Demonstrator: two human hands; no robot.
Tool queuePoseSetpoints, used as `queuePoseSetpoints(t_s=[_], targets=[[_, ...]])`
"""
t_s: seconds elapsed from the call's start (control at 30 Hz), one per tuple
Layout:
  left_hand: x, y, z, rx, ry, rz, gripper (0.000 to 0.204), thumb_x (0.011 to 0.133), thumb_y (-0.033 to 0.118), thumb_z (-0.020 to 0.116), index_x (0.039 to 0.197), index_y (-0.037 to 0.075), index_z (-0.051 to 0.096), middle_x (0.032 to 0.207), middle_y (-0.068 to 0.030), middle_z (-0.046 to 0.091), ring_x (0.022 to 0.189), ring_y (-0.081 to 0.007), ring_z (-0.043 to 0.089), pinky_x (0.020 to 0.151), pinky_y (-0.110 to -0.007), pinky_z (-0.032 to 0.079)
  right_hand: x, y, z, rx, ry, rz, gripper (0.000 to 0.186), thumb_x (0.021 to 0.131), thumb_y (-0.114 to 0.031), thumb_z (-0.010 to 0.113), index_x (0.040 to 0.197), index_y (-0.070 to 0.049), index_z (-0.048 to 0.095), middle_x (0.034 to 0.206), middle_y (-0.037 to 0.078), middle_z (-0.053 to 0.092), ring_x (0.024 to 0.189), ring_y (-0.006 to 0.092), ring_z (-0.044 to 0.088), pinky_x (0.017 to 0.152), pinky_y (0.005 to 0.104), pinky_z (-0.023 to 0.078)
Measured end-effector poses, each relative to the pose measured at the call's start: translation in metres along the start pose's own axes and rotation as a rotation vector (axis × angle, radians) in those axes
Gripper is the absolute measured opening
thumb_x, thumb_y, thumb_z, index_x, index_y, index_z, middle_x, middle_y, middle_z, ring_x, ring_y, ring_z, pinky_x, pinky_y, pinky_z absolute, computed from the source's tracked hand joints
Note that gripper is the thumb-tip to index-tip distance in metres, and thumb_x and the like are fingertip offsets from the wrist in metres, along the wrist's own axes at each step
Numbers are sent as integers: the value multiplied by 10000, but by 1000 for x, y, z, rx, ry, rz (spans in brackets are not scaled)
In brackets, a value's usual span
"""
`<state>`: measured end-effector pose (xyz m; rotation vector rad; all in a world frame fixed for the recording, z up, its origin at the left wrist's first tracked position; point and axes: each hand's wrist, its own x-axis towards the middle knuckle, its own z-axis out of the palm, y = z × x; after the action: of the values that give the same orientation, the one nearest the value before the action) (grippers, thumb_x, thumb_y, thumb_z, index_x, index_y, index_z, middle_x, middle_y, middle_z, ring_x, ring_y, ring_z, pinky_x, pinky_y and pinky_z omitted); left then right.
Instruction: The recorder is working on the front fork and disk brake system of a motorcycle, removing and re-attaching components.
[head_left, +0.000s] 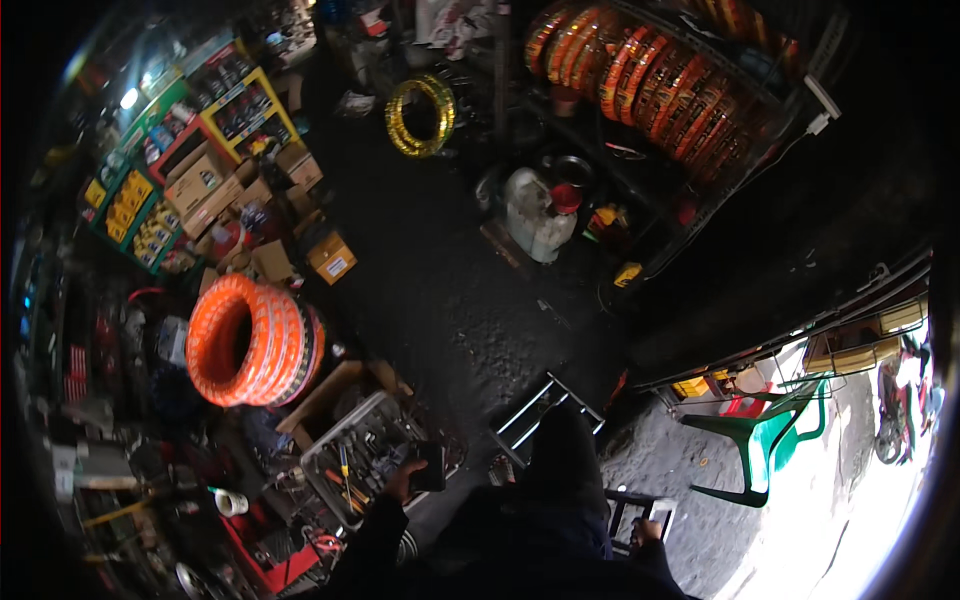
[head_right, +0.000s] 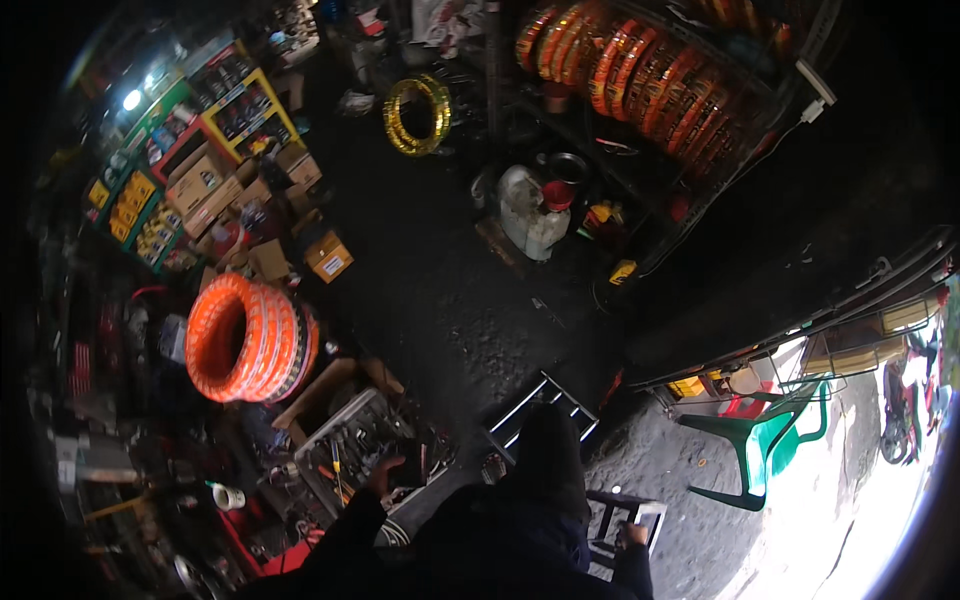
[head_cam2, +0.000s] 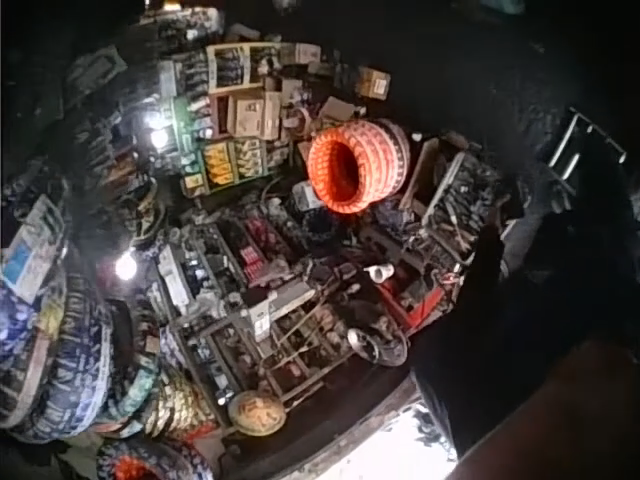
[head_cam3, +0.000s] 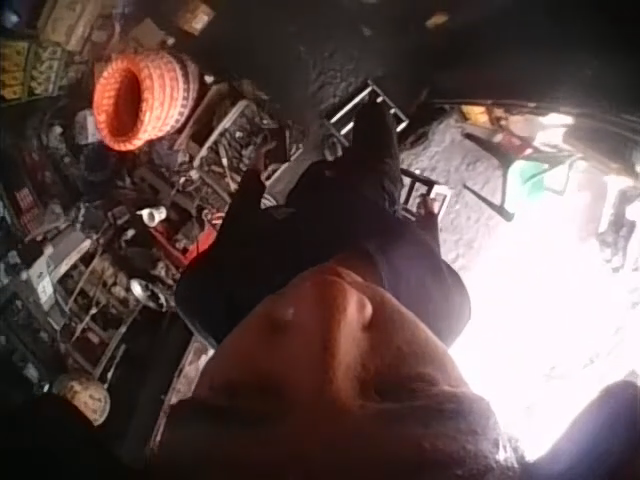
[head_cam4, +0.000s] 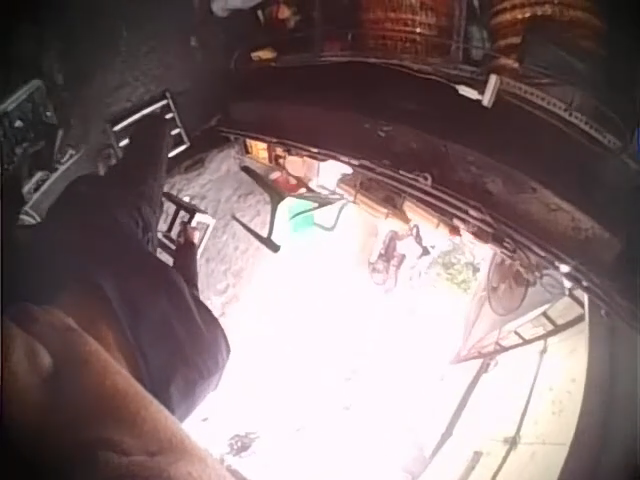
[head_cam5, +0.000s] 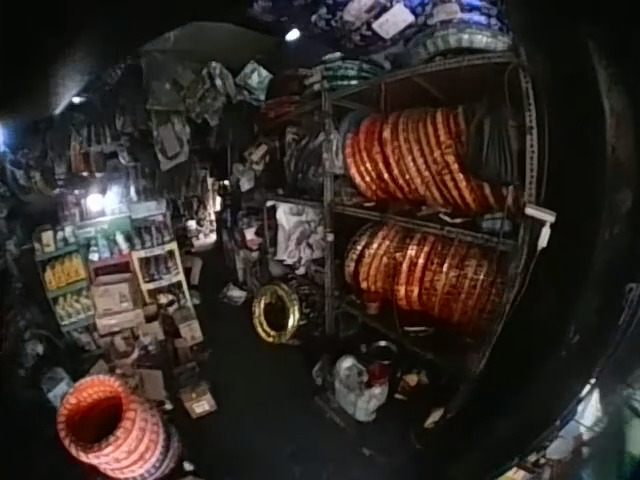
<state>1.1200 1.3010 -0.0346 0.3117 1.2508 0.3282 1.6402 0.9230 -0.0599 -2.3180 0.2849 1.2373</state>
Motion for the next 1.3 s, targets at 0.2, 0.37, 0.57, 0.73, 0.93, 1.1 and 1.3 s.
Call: queuePoseSetpoints(t_s=[0.2,0.37,0.57,0.73,0.93,1.1,1.3], targets=[[18,65,-24,-294,237,79,335,768,216,665,1056,47,635,981,-54,656,939,-192,612,887,-351,464,99,-237,113,119,-190,51,242,814,-137,617,614,-60,503,534,43,464,408,189,472,363,358,354],[67,157,-20,-224,247,-73,335,745,139,615,1065,38,617,948,-93,672,869,-260,667,829,-397,555,179,-394,158,307,-214,101,240,800,-138,638,616,-66,502,529,38,441,383,172,446,343,361,356],[148,281,27,-190,282,-182,380,716,138,619,1084,45,607,967,-88,664,884,-264,657,843,-410,544,287,-559,286,401,-89,-193,158,869,-215,556,777,-111,480,573,15,431,400,155,411,352,324,315],[229,356,34,-127,318,-305,418,691,137,623,1099,51,598,983,-83,658,898,-268,649,854,-420,534,352,-660,338,691,0,-296,147,836,-121,593,750,-67,486,578,15,454,447,127,449,379,292,332],[297,399,10,-89,367,-391,464,662,137,627,1118,59,588,1003,-78,650,913,-273,640,868,-433,523,374,-749,393,781,158,-431,116,816,-107,606,763,-56,516,549,13,432,414,120,415,380,290,324],[353,403,-6,-119,346,-287,457,591,138,633,1040,61,589,921,-59,651,841,-256,641,822,-416,533,417,-766,443,910,373,-641,107,805,-95,626,779,-35,541,550,16,449,412,114,404,387,280,339],[339,348,-130,587,440,-93,288,636,110,612,917,52,639,976,-49,629,900,-201,592,819,-331,473,465,-737,524,800,474,-748,128,815,-85,633,899,8,605,687,48,580,524,132,498,505,307,426]])
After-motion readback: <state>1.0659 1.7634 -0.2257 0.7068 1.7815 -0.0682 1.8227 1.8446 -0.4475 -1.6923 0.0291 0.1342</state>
